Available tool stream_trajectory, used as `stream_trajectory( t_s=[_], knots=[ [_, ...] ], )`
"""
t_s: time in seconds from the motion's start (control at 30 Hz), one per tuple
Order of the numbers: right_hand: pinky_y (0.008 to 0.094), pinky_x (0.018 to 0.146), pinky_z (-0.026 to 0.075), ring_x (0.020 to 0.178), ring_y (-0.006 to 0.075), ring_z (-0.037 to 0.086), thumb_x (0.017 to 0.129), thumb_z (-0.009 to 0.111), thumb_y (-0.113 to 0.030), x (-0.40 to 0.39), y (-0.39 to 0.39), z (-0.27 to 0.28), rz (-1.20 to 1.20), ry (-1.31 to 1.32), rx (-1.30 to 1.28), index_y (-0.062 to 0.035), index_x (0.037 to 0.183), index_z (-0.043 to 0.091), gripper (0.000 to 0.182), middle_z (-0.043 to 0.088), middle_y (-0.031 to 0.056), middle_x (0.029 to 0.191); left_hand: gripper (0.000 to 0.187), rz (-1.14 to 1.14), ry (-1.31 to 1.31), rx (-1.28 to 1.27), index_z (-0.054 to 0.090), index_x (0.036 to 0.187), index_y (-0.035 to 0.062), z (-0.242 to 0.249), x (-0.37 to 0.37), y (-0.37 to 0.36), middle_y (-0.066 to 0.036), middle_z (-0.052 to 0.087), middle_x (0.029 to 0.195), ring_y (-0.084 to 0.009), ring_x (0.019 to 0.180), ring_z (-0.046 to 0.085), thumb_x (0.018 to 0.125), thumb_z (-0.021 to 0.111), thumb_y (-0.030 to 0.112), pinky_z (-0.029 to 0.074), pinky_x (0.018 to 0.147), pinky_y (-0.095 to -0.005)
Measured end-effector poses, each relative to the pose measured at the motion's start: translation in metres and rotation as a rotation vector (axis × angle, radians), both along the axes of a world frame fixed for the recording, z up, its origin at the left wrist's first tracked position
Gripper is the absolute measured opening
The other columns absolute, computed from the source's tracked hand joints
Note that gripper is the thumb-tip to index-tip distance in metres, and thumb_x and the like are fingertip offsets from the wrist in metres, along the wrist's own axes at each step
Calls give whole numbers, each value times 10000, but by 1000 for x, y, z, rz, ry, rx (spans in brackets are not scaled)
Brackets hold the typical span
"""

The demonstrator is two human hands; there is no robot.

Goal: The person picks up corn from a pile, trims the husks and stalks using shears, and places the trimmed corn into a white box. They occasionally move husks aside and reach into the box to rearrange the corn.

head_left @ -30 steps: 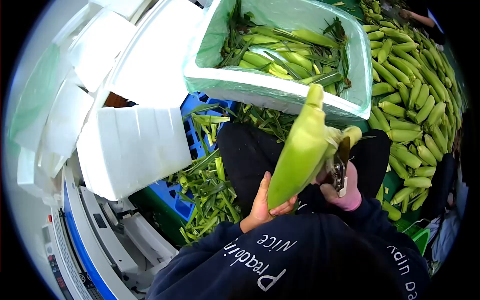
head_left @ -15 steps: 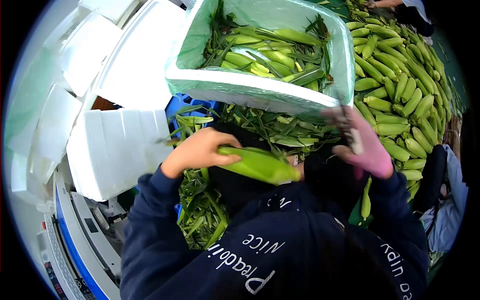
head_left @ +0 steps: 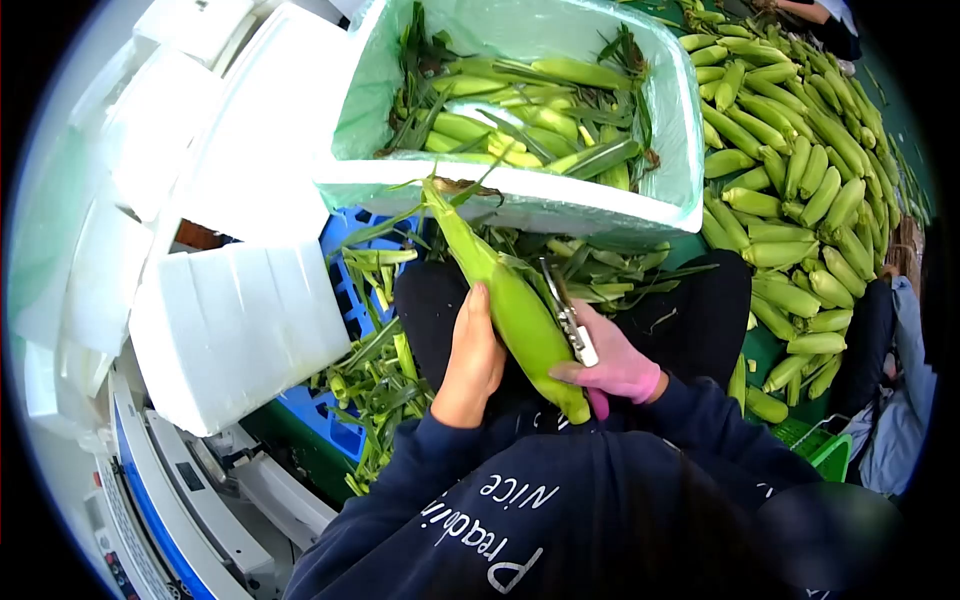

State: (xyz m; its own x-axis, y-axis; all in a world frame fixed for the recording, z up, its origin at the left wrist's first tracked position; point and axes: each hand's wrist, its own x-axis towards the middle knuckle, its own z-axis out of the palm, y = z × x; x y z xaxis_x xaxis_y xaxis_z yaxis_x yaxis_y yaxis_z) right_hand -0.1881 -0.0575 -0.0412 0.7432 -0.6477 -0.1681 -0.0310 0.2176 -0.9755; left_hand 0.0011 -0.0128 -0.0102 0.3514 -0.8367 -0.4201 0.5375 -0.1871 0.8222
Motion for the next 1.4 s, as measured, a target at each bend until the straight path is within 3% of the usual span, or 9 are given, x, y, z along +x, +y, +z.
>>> stream_trajectory(
  t_s=[0.37,0.53,0.6,0.67,0.73,0.9,1.13,1.33,1.4],
  knots=[
    [276,661,427,766,120,531,824,692,-257,-42,-3,56,-489,-12,-8,-40,1071,543,361,543,48,964,621,90,-66,-50,530,1247,-22,-26,83,-3,-220,676,1226,-309,1092,680,1091,327,544,570,909,-438],
    [235,477,501,752,128,607,912,670,-237,-89,-19,50,-845,10,174,-36,1326,483,496,595,72,1024,603,348,132,-218,555,1222,102,-8,163,18,-76,633,930,-249,804,626,1030,352,637,544,787,-418],
    [257,617,547,856,160,621,906,679,-237,-98,-42,43,-686,106,57,-30,1335,493,511,609,99,1157,569,288,183,-307,559,1212,118,16,187,32,-60,603,849,-203,741,589,1013,389,623,526,712,-372],
    [387,1053,449,1179,285,544,761,696,-74,-82,-51,35,-324,565,-453,3,1305,492,586,553,141,1327,568,119,83,-277,549,1227,102,22,195,39,-82,615,870,-213,749,618,1013,417,612,533,701,-363],
    [400,1075,428,1211,322,538,697,679,-7,-46,-38,50,-152,658,-1118,-8,1283,500,613,552,168,1301,575,-16,-142,-134,532,1248,66,34,167,34,-117,639,907,-232,776,653,1014,452,585,544,707,-363],
    [397,865,534,1003,287,658,779,753,-167,8,-23,85,264,433,-168,-18,1219,537,512,635,168,1047,405,-353,-359,-74,543,1291,5,46,90,22,-116,674,948,-184,837,661,1023,601,304,552,765,-322],
    [438,835,520,964,398,617,741,731,-218,5,-31,58,284,130,-850,-17,1141,555,481,614,186,1030,418,-798,-738,-122,591,1300,-1,46,60,27,-101,690,1144,-135,1052,590,985,676,261,477,953,-317],
    [391,733,528,821,359,640,781,782,-326,-6,-14,47,387,353,-562,-44,1074,616,440,657,144,908,420,-922,-322,56,570,1278,-10,25,70,33,-95,683,1043,-161,945,632,993,665,283,516,868,-329],
    [345,656,513,697,224,641,844,746,-259,-2,-9,46,255,278,-163,-39,1004,631,295,649,81,800,388,-852,-213,23,551,1241,5,19,68,41,-108,669,965,-173,847,656,990,648,286,542,777,-333]
  ],
)
